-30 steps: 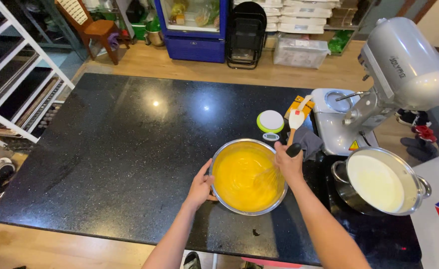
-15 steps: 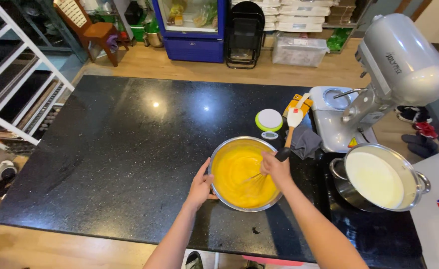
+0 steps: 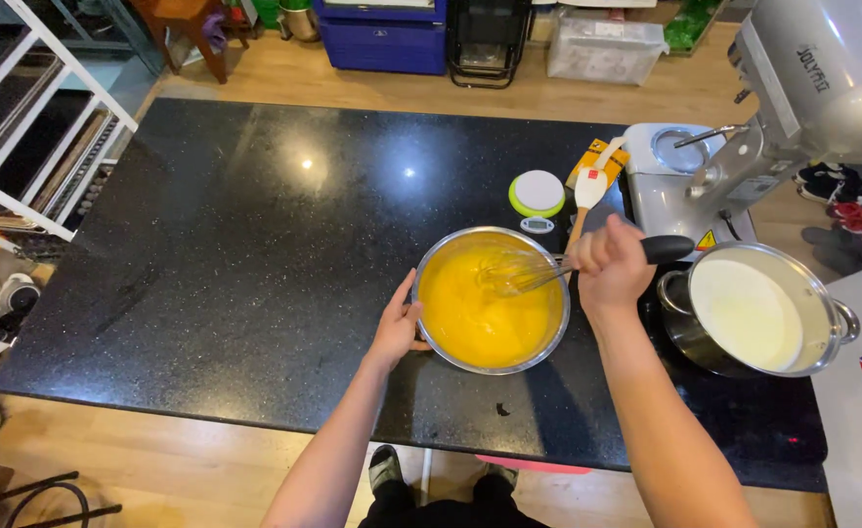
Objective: Whisking a yellow mixture in a bowl while gradually adding a white liquid from a pot.
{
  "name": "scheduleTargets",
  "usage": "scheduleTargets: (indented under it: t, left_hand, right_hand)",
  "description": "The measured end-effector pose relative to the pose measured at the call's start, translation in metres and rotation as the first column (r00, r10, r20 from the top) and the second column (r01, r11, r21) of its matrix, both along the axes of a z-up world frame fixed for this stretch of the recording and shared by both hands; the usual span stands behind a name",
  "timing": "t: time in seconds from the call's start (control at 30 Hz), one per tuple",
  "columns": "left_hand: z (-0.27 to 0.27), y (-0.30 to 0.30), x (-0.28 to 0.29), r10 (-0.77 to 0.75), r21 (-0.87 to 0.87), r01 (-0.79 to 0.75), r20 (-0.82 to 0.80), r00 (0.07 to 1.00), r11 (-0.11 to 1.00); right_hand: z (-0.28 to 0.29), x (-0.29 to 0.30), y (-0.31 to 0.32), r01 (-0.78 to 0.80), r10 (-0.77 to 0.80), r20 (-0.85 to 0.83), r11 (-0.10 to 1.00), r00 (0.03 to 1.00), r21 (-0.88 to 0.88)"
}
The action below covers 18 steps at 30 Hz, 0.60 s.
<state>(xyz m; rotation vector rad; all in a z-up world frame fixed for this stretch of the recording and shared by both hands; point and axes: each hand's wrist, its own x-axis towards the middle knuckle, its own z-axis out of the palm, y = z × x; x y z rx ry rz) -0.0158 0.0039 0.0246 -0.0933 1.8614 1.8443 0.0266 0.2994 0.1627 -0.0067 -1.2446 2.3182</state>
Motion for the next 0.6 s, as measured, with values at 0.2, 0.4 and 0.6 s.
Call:
scheduleTargets:
  t: [0.2, 0.4, 0.6]
  left_hand:
    - [0.000, -0.001, 0.001, -0.016, -0.016, 0.016, 0.001, 1.000, 1.000]
    - [-0.025, -0.008, -0.009, -0.100, -0.116, 0.074, -0.246, 0.964, 0.990]
    - [-0.005, -0.008, -0.014, -0.016, -0.100, 0.009, -0.061, 0.998, 0.995]
  right_hand:
    - [0.019, 0.005, 0.002, 0.044, -0.045, -0.010, 0.995, 0.999, -0.088]
    - [0.015, 0.009, -0.003, 0.048, -0.050, -0.025, 0.994, 0.998, -0.096]
    - [-0.035, -0.003, -0.012, 0.087, -0.092, -0.057, 0.993, 0.994, -0.081]
